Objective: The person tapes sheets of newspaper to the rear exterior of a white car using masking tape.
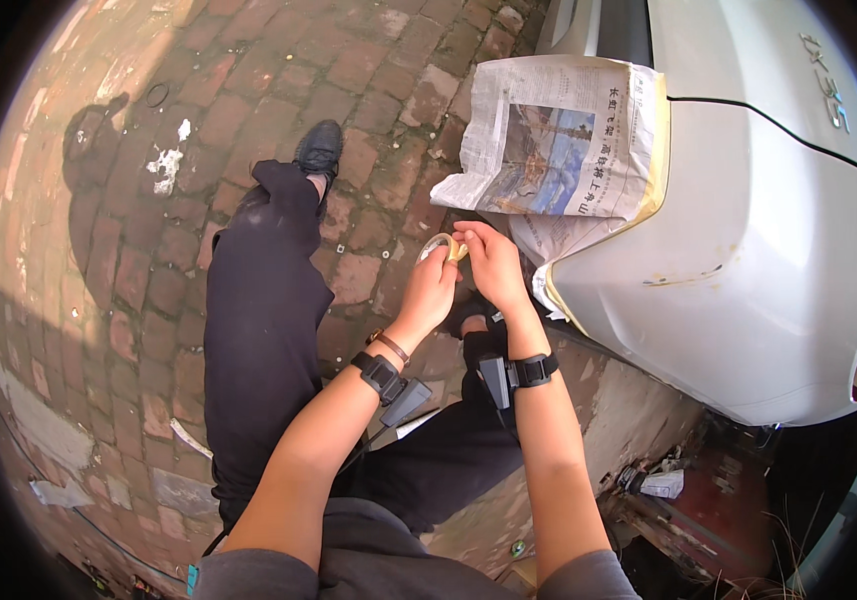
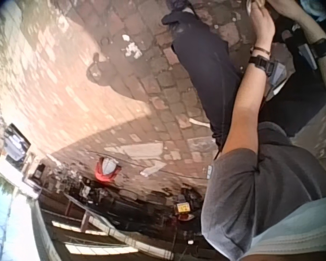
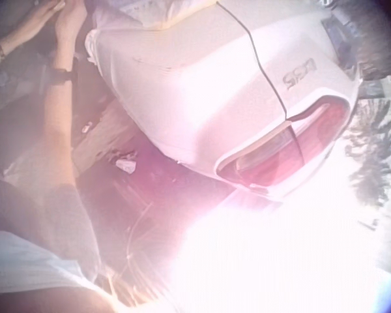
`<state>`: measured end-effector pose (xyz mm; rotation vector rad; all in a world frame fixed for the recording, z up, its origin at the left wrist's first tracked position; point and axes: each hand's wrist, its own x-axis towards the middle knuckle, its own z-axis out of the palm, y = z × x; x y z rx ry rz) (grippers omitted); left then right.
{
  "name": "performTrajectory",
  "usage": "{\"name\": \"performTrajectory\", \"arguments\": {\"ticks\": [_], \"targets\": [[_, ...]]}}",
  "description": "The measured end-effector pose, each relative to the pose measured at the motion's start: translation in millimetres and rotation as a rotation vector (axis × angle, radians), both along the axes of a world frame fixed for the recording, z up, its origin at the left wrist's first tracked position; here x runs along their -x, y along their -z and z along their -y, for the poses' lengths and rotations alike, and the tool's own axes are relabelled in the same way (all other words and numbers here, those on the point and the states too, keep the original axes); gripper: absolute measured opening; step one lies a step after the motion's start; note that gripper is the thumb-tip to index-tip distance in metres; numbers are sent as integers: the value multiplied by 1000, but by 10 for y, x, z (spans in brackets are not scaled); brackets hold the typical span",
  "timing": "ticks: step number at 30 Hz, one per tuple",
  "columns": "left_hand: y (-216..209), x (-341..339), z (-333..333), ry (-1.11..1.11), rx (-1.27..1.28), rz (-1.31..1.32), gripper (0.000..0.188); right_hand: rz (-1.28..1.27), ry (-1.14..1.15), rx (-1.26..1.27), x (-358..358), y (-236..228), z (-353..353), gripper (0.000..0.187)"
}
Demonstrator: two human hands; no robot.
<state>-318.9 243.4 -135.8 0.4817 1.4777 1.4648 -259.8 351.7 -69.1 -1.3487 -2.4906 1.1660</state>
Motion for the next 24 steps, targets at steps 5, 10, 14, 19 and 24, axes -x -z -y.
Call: {"name": "performTrajectory", "arguments": {"ticks": [5,10,14,19,24], "targets": [[-10,62,91,83,-27,-79,24,-202,243,177,-219,-143,145,26],[-124,127,150,179,-87,-185,28,-114,208,82,-372,-168,171,17],[-198,118,186,138,-117,-333,21,-120,222,5,-387,-169,233,12],[-182,71,179,9,-21,-336,19,-139,157,-103,-236,-303,355,10],[-264,113,66,-9,-15,-321,15,-93,-52,-363,-94,-394,398,10]]}}
